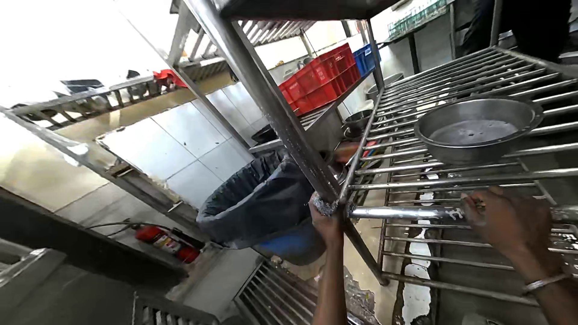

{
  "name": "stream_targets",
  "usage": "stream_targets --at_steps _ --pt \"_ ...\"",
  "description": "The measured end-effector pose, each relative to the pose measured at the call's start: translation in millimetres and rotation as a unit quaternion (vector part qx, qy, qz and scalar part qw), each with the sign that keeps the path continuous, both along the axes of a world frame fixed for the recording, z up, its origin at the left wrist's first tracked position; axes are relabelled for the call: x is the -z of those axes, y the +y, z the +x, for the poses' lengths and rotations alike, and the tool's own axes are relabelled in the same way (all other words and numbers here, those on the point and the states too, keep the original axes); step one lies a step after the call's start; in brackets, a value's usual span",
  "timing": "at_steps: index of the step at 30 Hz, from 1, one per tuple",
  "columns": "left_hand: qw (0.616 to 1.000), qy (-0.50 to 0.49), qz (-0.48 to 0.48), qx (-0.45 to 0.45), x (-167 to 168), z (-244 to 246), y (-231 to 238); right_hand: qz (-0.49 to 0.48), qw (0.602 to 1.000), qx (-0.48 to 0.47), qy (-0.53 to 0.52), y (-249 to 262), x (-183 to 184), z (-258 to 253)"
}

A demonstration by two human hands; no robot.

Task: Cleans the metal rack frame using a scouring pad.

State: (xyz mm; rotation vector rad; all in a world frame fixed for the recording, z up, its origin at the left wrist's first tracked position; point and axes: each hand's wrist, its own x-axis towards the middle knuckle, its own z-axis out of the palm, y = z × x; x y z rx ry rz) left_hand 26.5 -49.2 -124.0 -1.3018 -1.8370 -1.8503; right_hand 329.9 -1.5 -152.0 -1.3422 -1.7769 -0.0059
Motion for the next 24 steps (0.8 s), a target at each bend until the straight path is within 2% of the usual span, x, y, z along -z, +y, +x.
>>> stream_targets --at_steps 2,5,7,9,12,13,15,19,21,22,24 --pt "0.999 0.032 0.006 -0.012 -9.4 4.7 1.0 0.001 1.0 -0.004 -0.002 -1.4 -0.6 3.2" --pt "0.995 0.073 0.069 -0.023 -77.1 11.7 7.8 -0.014 1.0 -0.014 0.003 -1.4 -3.1 2.2" --pt "0.99 0.079 0.098 -0.063 -103.1 21.1 17.8 -0.011 1.0 -0.006 -0.001 0.0 -0.8 2.4" --pt "0.986 0.056 0.083 -0.134 -80.3 30.2 24.0 -0.002 1.0 0.002 0.002 3.7 2.1 0.2" --pt "0.979 -0.039 -0.017 -0.198 -11.4 42.2 17.8 -0.001 1.0 -0.003 -0.003 3.2 3.7 1.6" --pt "0.976 -0.042 -0.03 -0.213 -9.9 43.9 20.1 -0.001 1.0 -0.006 0.0 3.4 1.9 1.4" --pt "0.972 -0.032 -0.014 -0.234 -27.0 50.2 24.1 -0.012 1.0 -0.016 -0.003 2.2 -0.3 5.4" --pt "0.963 0.034 0.07 -0.259 -116.0 55.0 37.0 -0.032 0.999 -0.03 0.0 5.5 0.2 7.9" --pt "0.949 0.045 0.09 -0.299 -140.7 56.3 46.1 -0.064 0.997 -0.031 -0.003 8.3 -1.4 5.8" --pt "0.948 0.044 0.087 -0.303 -133.4 58.3 47.1 -0.044 0.999 -0.027 0.003 10.1 -0.3 5.4" --pt "0.953 0.018 0.054 -0.298 -84.9 63.1 42.4 0.055 0.998 0.013 0.001 22.1 19.7 3.8"
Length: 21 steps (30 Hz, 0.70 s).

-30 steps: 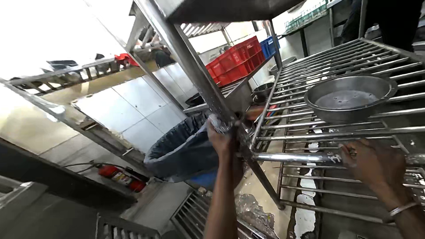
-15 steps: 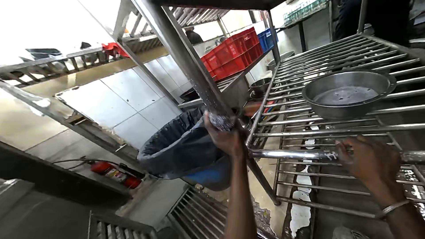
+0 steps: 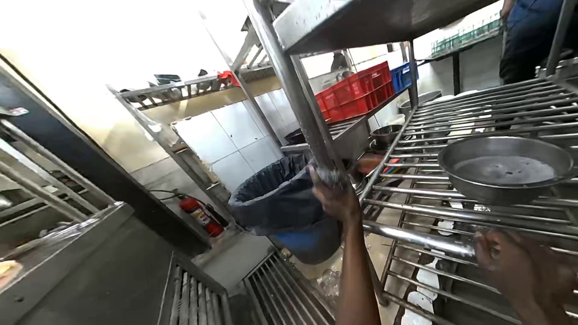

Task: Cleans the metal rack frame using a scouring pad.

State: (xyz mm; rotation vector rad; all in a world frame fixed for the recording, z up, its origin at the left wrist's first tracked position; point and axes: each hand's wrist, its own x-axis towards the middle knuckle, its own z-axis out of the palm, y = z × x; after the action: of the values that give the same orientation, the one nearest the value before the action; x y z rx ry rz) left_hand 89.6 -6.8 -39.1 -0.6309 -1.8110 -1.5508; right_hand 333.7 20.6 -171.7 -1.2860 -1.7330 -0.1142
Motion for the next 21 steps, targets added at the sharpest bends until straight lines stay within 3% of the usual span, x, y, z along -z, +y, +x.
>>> stream_targets --at_steps 2,4,6,9,11,13,15,17,19,21 --pt "0.997 -0.059 -0.044 0.017 52.3 -2.3 -7.1 0.03 0.999 -0.011 0.013 -1.8 3.8 0.6" --pt "0.995 -0.081 -0.053 0.031 61.9 -9.7 -9.5 0.044 0.999 -0.01 0.012 -3.5 0.7 2.0" --pt "0.992 -0.065 -0.055 0.092 42.9 -15.7 -18.7 0.045 0.999 -0.014 0.013 -4.0 -3.3 2.7" --pt "0.968 0.032 0.005 0.25 -16.5 -31.8 -19.9 0.032 0.999 -0.002 0.001 -1.5 -1.8 5.0" --pt "0.936 0.024 0.02 0.351 -54.1 -46.8 -19.4 0.006 1.0 -0.019 -0.001 -0.6 0.7 3.6" --pt "0.905 -0.008 0.024 0.424 -57.4 -63.6 -17.2 0.004 1.0 -0.017 -0.007 2.2 2.3 0.8" --pt "0.882 -0.054 0.032 0.468 -24.9 -72.0 -18.1 0.01 1.0 -0.003 -0.013 2.7 5.9 -2.7" --pt "0.874 -0.114 0.032 0.472 41.8 -77.8 -28.8 0.015 1.0 0.0 -0.02 2.3 7.7 -4.6" --pt "0.896 -0.149 0.066 0.414 102.2 -74.3 -33.0 0.012 1.0 -0.007 -0.018 1.3 7.6 -6.1" --pt "0.913 -0.167 0.147 0.343 129.8 -62.8 -24.0 0.001 1.0 -0.016 -0.019 0.2 7.2 -4.9"
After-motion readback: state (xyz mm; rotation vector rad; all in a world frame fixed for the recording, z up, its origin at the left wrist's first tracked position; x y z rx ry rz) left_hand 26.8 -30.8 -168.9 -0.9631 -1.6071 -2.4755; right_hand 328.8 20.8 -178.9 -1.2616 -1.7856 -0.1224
